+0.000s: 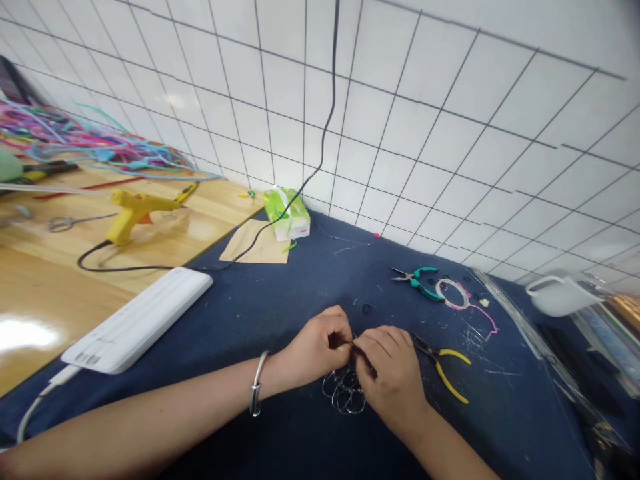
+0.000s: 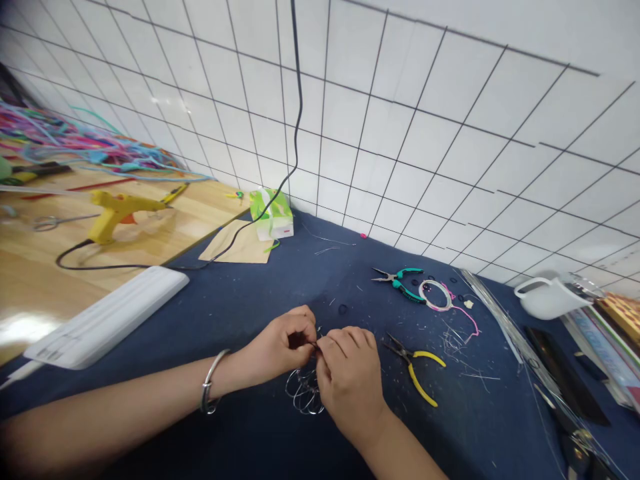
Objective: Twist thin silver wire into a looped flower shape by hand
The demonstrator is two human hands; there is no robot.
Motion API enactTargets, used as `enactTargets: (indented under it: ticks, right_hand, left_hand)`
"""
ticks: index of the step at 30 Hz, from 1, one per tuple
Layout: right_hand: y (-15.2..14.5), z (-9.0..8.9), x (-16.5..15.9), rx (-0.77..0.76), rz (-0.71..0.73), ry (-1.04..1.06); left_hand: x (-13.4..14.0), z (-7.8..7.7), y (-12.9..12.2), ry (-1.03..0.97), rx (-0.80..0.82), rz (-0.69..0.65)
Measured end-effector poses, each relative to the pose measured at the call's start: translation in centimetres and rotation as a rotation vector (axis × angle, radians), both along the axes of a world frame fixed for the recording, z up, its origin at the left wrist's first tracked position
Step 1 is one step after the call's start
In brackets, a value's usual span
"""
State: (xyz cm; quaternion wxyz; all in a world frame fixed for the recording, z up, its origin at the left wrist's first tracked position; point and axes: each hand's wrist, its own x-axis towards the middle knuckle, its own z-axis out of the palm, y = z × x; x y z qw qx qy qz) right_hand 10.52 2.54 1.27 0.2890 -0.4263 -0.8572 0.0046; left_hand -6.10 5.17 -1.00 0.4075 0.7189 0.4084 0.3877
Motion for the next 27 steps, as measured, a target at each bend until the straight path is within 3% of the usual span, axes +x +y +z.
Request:
enactTargets:
  ticks: [7, 12, 15, 20, 27]
  right_hand:
    - [0.7, -0.3, 0.6, -0.027, 0.125, 0.116]
    - [0.5, -0.3, 0.5, -0.121, 0.161, 0.154]
    - [0.5, -0.4, 0.5, -0.142, 0.147, 0.137]
    - [1.1, -0.2, 0.7, -0.182, 0.154, 0.126]
    - [1.6, 0.1, 0.7, -0.321, 0.168, 0.205]
  left_hand:
    - [-0.7, 1.4, 0.4, -0.369, -0.490, -0.196]
    - [-1.0, 1.3, 0.8, -0.537, -0.687, -0.343]
    - [-0.9, 1.1, 0.9, -0.494, -0.644, -0.339]
    - [-0.7, 0.9, 0.8, -0.289, -0.451, -0.213]
    - [-0.7, 0.8, 0.8, -0.161, -0.323, -0.218]
